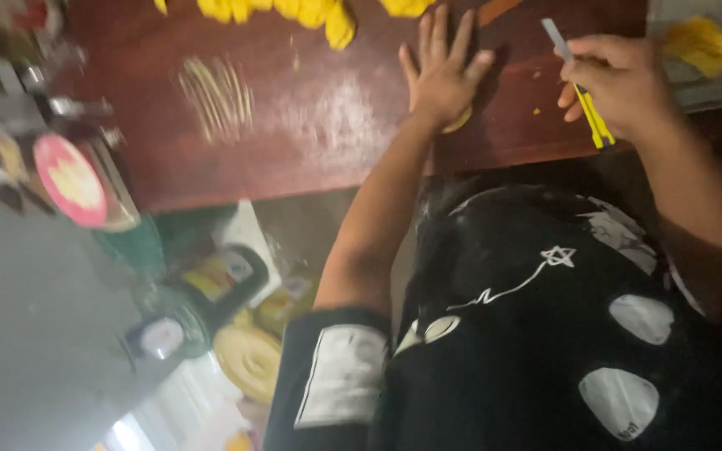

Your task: Shaping pieces of yellow dough and placing them onto a baking tray.

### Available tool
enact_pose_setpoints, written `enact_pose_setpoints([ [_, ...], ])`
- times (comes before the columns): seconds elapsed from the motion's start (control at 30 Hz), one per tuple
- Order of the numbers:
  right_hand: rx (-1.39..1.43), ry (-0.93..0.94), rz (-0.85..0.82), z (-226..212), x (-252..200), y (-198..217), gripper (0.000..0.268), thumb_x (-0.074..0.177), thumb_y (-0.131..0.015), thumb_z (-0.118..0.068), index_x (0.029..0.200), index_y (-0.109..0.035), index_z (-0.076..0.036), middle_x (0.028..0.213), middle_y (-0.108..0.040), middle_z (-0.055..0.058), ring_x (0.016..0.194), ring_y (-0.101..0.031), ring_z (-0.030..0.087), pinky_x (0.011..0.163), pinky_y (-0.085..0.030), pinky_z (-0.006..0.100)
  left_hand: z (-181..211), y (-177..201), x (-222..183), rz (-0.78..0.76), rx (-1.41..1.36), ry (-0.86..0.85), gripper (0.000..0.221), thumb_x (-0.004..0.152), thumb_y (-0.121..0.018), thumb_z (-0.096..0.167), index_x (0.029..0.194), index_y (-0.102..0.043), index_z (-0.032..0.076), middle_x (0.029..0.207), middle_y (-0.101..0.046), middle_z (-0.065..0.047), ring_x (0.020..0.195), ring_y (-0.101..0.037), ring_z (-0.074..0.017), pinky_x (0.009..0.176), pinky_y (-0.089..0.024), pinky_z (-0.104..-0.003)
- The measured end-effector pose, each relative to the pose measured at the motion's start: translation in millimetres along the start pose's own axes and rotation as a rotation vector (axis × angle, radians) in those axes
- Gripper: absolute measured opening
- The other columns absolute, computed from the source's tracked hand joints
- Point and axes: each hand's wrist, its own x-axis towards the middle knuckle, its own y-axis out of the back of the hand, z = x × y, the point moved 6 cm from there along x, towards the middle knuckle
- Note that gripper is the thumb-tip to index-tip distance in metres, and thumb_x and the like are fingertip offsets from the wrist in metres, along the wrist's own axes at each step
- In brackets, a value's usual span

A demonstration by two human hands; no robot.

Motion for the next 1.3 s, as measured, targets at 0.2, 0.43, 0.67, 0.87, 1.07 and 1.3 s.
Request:
enact_pose_setpoints([
  [0.2,0.3,-0.081,-0.013,5,-12,13,0.033,0.105,-0.064,-0.005,0.135,-0.062,0.007,0.099,-0.066,0.012,0.071,-0.068,0.019,0.057,-0.06,0.035,-13,-10,-30,0.047,-0.399,-0.127,0.057,0.085,-0.064,0.016,0.14,-0.055,0.002,0.125,-0.06,-0.025,0.112,-0.061,-0.0465,0.096,-0.052,-0.049],
  [0.43,-0.016,-0.005,-0.04,0,-42,-7,0.033,0.108,-0.064,-0.001,0.139,-0.06,0.012,0.106,-0.07,0.021,0.081,-0.072,0.024,0.069,-0.062,0.036,-43,13,-45,0.272,-0.572,-0.045,0.022,0.086,-0.069,0.01,0.108,-0.065,0.009,0.107,-0.062,-0.02,0.097,-0.063,-0.0452,0.083,-0.054,-0.05],
  [0.67,-0.088,0.044,-0.01,-7,-48,-8,0.029,0.108,-0.065,0.001,0.135,-0.063,0.013,0.109,-0.068,0.02,0.083,-0.072,0.023,0.07,-0.063,0.033,-20,12,-77,0.384,-0.374,-0.019,0.026,0.094,-0.063,0.006,0.119,-0.066,0.012,0.114,-0.059,-0.014,0.108,-0.059,-0.0374,0.094,-0.052,-0.046],
  [0.87,-0.136,0.035,-0.055,-8,-46,-18,0.026,0.105,-0.066,0.0,0.129,-0.068,0.01,0.109,-0.067,0.016,0.085,-0.072,0.021,0.071,-0.061,0.031,-9,-1,-114,0.253,-0.264,-0.104,0.062,0.091,-0.056,0.006,0.152,-0.048,0.005,0.139,-0.053,-0.017,0.112,-0.055,-0.0346,0.095,-0.05,-0.044],
  [1.07,-0.246,0.141,-0.086,-16,-38,-25,0.025,0.107,-0.067,-0.002,0.129,-0.068,0.008,0.111,-0.068,0.016,0.086,-0.073,0.021,0.069,-0.062,0.03,-5,9,-96,0.116,-0.15,-0.018,0.047,0.089,-0.066,0.028,0.134,-0.06,0.017,0.122,-0.059,-0.008,0.109,-0.059,-0.029,0.089,-0.046,-0.051],
  [1.3,-0.336,0.127,-0.046,-17,-42,-25,0.033,0.108,-0.065,-0.008,0.138,-0.065,0.006,0.105,-0.075,0.019,0.081,-0.074,0.02,0.07,-0.06,0.03,-12,52,-12,0.43,-0.086,0.149,0.047,0.096,-0.06,0.051,0.132,-0.061,0.022,0.124,-0.056,-0.013,0.109,-0.056,-0.0346,0.091,-0.043,-0.052],
])
